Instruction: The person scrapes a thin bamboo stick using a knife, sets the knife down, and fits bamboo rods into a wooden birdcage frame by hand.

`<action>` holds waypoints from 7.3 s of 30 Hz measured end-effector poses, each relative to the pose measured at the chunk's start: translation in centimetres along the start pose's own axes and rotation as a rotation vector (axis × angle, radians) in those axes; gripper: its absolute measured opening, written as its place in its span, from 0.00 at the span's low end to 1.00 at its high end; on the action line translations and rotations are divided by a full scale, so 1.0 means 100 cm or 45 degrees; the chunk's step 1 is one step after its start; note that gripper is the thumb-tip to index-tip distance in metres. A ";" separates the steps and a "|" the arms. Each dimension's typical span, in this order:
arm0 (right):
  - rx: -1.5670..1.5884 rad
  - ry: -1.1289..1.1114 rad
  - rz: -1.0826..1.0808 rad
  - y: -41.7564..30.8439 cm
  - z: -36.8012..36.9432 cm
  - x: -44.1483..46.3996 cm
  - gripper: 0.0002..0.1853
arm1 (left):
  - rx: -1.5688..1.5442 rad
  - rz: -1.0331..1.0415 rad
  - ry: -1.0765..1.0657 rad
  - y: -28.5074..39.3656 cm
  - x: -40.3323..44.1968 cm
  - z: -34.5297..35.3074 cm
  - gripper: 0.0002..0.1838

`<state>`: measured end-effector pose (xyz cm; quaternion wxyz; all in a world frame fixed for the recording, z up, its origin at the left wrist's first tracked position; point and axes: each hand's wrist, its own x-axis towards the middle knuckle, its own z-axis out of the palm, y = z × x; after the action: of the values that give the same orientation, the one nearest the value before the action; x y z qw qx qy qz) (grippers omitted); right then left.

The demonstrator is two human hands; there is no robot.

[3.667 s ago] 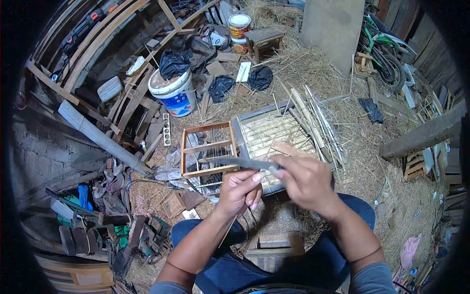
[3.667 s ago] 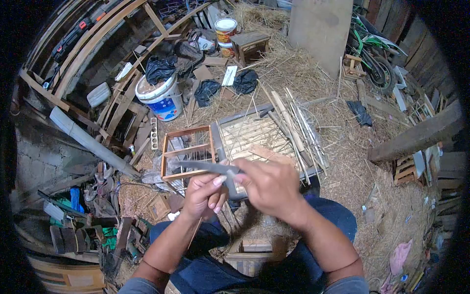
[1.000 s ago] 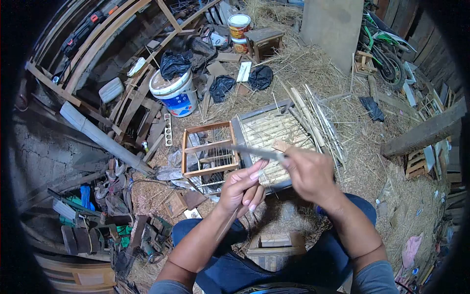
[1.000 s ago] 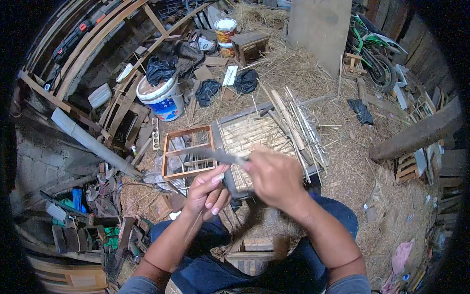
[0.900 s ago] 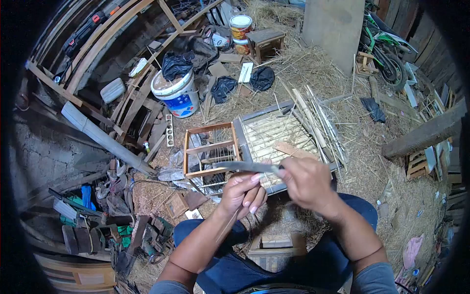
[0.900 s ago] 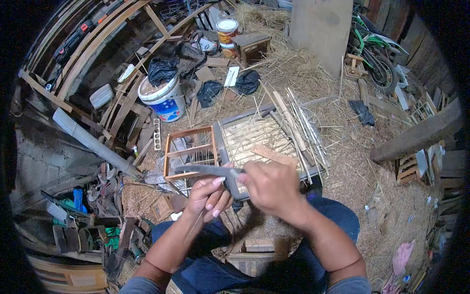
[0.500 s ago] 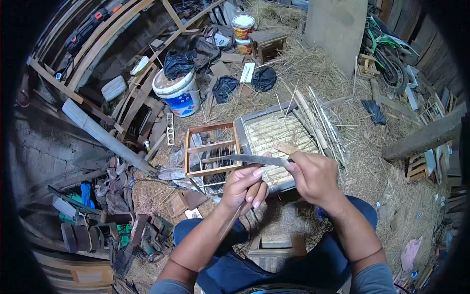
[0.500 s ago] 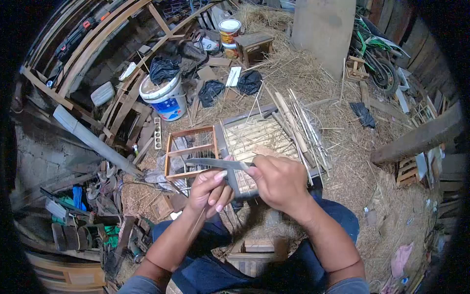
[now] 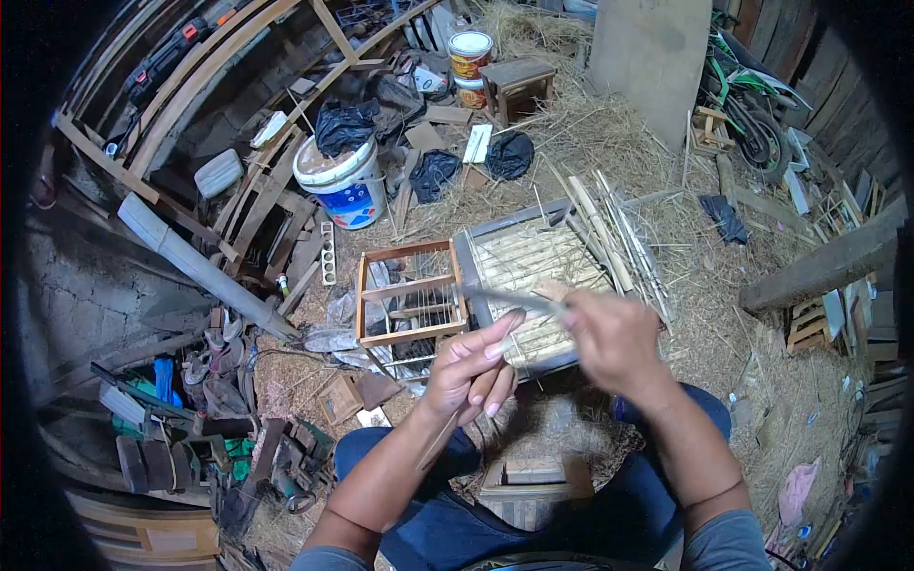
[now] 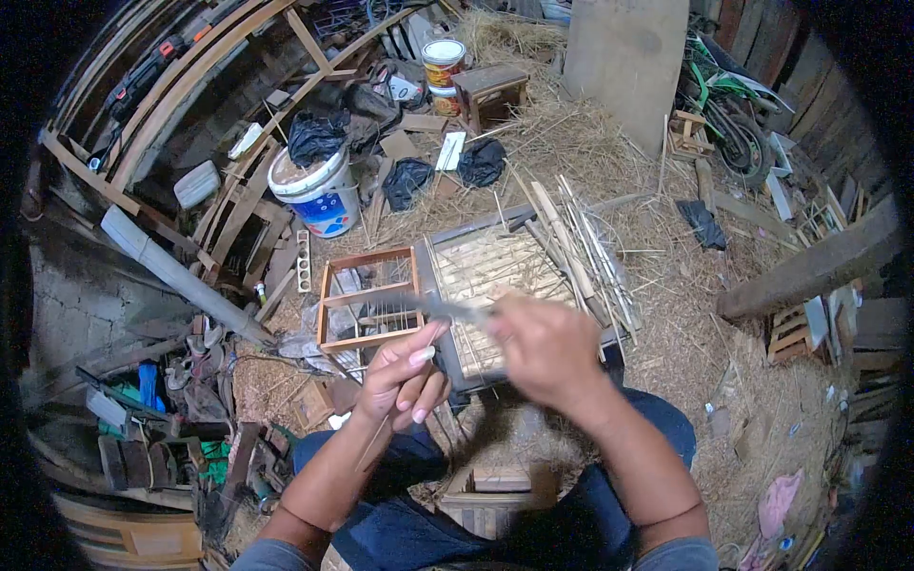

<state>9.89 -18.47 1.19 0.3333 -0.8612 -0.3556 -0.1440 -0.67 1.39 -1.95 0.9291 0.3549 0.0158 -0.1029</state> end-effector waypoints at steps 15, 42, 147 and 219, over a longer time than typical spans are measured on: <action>0.137 -0.071 -0.047 0.000 -0.008 0.000 0.12 | 0.023 -0.090 -0.079 0.003 0.008 0.001 0.27; 0.145 -0.057 -0.069 -0.003 -0.004 -0.003 0.14 | -0.025 -0.095 -0.100 0.003 0.000 -0.010 0.27; 0.368 -0.248 0.078 0.000 0.004 -0.006 0.10 | 0.475 -0.183 0.253 0.001 0.005 0.002 0.22; 0.143 -0.111 0.063 -0.002 -0.003 0.000 0.12 | 0.275 0.022 0.294 -0.003 0.003 0.007 0.21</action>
<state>9.76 -18.62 1.52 0.3687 -0.8551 -0.3561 -0.0777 -0.47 0.68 -1.64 0.8783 0.4625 0.1082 -0.0544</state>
